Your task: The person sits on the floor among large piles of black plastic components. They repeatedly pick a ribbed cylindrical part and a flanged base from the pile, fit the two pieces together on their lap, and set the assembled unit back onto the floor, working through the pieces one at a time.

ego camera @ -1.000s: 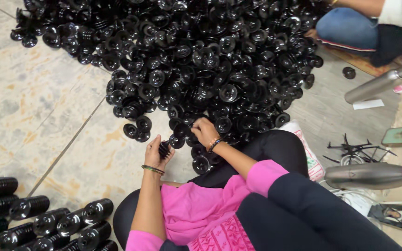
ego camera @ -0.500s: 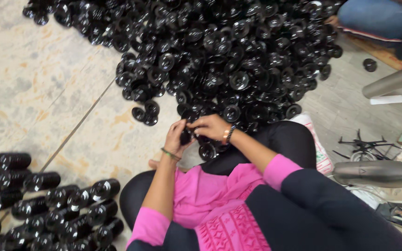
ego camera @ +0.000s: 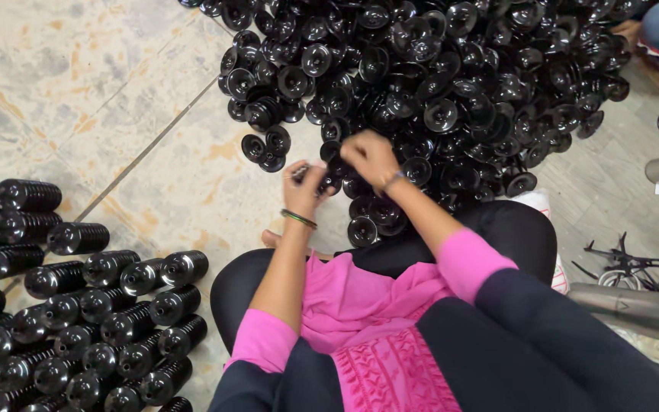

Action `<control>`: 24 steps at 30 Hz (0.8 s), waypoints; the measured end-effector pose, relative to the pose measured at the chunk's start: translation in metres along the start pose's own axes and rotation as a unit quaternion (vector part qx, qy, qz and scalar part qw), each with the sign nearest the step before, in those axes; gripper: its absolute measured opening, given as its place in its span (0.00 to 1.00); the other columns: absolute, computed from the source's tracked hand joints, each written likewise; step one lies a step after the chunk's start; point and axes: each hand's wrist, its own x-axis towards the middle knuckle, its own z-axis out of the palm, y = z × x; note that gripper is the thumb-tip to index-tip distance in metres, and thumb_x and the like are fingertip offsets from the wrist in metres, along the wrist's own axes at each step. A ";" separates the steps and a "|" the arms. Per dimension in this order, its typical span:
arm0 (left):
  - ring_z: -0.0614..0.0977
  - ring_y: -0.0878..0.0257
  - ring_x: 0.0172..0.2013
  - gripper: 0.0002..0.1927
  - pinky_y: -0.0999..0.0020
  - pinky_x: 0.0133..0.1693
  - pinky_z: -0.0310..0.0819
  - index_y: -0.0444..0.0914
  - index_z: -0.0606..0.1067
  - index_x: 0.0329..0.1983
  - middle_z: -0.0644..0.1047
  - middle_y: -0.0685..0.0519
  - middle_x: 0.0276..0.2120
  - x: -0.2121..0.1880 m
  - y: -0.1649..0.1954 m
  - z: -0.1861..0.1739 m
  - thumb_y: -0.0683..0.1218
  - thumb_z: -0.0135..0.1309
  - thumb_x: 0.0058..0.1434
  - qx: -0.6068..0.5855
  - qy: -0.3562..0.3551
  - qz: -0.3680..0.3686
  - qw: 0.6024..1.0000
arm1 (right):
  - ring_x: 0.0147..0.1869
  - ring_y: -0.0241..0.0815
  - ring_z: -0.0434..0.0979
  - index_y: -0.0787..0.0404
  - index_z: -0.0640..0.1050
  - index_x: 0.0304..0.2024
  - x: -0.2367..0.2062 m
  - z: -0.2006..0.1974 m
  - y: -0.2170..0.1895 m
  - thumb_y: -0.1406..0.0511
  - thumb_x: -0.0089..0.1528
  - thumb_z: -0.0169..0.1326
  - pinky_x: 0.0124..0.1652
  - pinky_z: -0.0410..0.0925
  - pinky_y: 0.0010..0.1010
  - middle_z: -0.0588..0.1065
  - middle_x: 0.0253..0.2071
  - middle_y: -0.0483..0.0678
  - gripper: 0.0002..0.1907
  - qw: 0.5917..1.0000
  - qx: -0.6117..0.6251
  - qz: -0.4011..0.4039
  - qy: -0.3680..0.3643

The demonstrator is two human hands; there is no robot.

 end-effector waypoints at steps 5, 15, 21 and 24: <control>0.80 0.61 0.32 0.22 0.53 0.35 0.85 0.44 0.67 0.47 0.75 0.53 0.34 0.019 0.015 -0.020 0.57 0.62 0.59 -0.118 0.071 -0.083 0.987 | 0.45 0.66 0.75 0.66 0.79 0.40 0.073 0.022 -0.023 0.60 0.45 0.70 0.40 0.69 0.54 0.74 0.40 0.60 0.25 0.966 -0.254 0.037 0.041; 0.80 0.61 0.34 0.23 0.56 0.34 0.84 0.44 0.68 0.49 0.76 0.52 0.37 0.016 0.011 -0.009 0.56 0.64 0.58 -0.101 0.060 -0.073 0.990 | 0.48 0.58 0.77 0.63 0.78 0.32 0.018 -0.010 -0.020 0.70 0.57 0.59 0.49 0.71 0.44 0.76 0.41 0.55 0.02 0.988 -0.094 -0.039 0.114; 0.80 0.61 0.34 0.23 0.56 0.33 0.83 0.45 0.66 0.49 0.76 0.54 0.37 0.016 0.016 -0.010 0.56 0.63 0.58 -0.113 0.072 -0.073 0.988 | 0.51 0.63 0.74 0.67 0.77 0.45 0.069 0.033 -0.053 0.68 0.55 0.61 0.50 0.69 0.46 0.75 0.45 0.61 0.16 0.991 -0.097 -0.060 0.074; 0.81 0.62 0.33 0.22 0.57 0.32 0.84 0.45 0.68 0.50 0.76 0.54 0.36 0.020 0.018 -0.018 0.55 0.63 0.58 -0.097 0.076 -0.082 0.989 | 0.50 0.66 0.74 0.67 0.77 0.47 0.095 0.050 -0.053 0.67 0.51 0.64 0.48 0.69 0.48 0.74 0.45 0.64 0.22 0.987 -0.158 0.025 0.031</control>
